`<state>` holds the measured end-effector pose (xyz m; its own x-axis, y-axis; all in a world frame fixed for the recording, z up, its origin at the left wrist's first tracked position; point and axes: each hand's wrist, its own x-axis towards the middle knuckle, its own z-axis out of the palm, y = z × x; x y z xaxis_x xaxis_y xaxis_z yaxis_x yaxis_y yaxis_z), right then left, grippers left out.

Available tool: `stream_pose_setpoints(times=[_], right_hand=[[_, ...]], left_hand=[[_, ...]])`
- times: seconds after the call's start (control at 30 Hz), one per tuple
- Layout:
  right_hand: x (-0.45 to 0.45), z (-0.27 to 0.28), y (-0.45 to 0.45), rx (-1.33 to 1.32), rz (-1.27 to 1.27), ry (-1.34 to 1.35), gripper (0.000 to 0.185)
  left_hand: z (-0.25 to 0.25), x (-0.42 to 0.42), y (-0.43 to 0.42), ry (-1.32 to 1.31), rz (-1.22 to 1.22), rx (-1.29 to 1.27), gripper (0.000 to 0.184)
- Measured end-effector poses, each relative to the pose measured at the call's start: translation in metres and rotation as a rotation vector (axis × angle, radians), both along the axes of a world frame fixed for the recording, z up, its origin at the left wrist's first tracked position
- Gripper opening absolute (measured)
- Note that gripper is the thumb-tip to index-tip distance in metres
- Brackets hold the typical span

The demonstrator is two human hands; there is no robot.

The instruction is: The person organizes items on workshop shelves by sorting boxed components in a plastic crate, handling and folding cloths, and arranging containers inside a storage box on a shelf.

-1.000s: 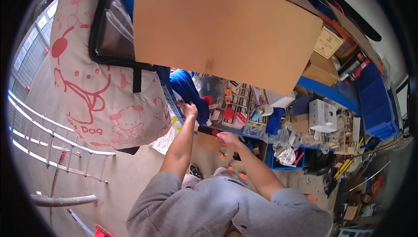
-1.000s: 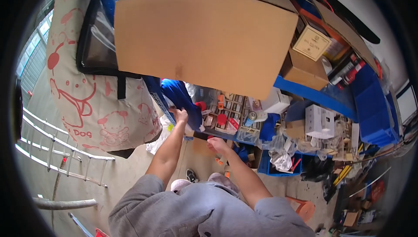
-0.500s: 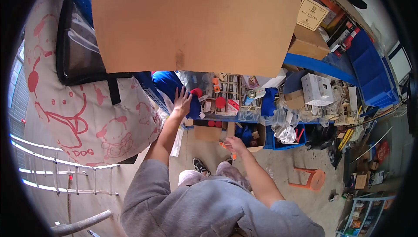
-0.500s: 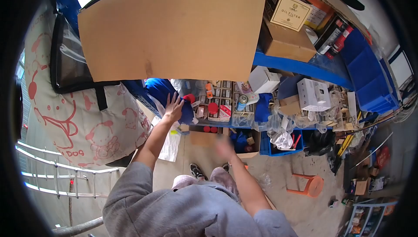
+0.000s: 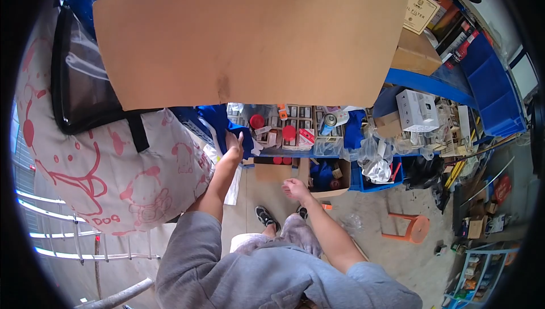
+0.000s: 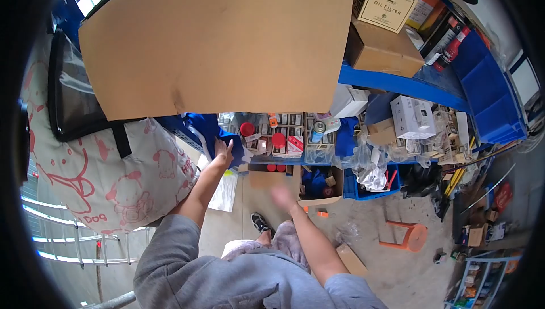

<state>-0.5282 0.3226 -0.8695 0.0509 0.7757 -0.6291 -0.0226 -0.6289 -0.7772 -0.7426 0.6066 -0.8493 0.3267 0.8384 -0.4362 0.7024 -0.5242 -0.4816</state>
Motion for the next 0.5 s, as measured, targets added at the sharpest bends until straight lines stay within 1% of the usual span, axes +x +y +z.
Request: stream_pose_setpoints(times=[0.03, 0.07, 0.1, 0.13, 0.17, 0.2, 0.23, 0.27, 0.3, 0.33, 0.37, 0.43, 0.5], right_hand=[[-0.003, 0.000, 0.004, 0.030, 0.040, -0.014, 0.031], [-0.005, 0.001, 0.007, 0.029, 0.036, -0.012, 0.031], [-0.006, 0.003, 0.012, 0.021, 0.030, -0.005, 0.031], [-0.007, 0.005, 0.016, 0.014, 0.024, 0.002, 0.032], [-0.008, 0.009, 0.018, 0.022, 0.019, -0.001, 0.032], [-0.010, 0.012, 0.017, 0.063, -0.039, 0.030, 0.032], [-0.011, 0.016, 0.016, 0.102, -0.097, 0.064, 0.033], [-0.013, 0.019, 0.012, 0.103, -0.105, 0.063, 0.033], [-0.013, 0.024, 0.013, 0.085, -0.101, 0.045, 0.034], [-0.011, 0.026, 0.015, 0.069, -0.097, 0.026, 0.034], [-0.010, 0.028, 0.014, 0.076, -0.102, 0.022, 0.034], [-0.004, 0.033, 0.013, 0.094, -0.072, -0.029, 0.035], [0.001, 0.041, 0.010, 0.114, -0.109, -0.039, 0.035]], left_hand=[[0.011, 0.004, -0.005, 0.025, -0.008, 0.067, 0.073], [0.021, 0.010, -0.012, 0.026, -0.011, 0.066, 0.073], [0.051, 0.019, -0.026, -0.242, 0.026, 0.079, 0.058], [0.064, 0.028, -0.031, -0.512, 0.063, 0.092, 0.044], [0.053, 0.039, -0.027, -0.734, 0.000, 0.165, 0.045], [0.049, 0.049, -0.022, -0.835, -0.085, 0.130, 0.043], [0.053, 0.060, -0.021, -0.860, -0.080, 0.107, 0.042], [0.054, 0.067, -0.027, -0.882, -0.073, 0.077, 0.041], [0.045, 0.074, -0.024, -0.920, -0.047, 0.116, 0.033], [0.035, 0.078, -0.017, -0.925, -0.054, 0.120, 0.033], [0.024, 0.080, -0.011, -0.870, -0.078, 0.129, 0.028], [0.019, 0.080, -0.005, -0.791, -0.142, 0.155, 0.016], [0.013, 0.079, -0.004, -0.817, -0.142, 0.163, 0.014]])
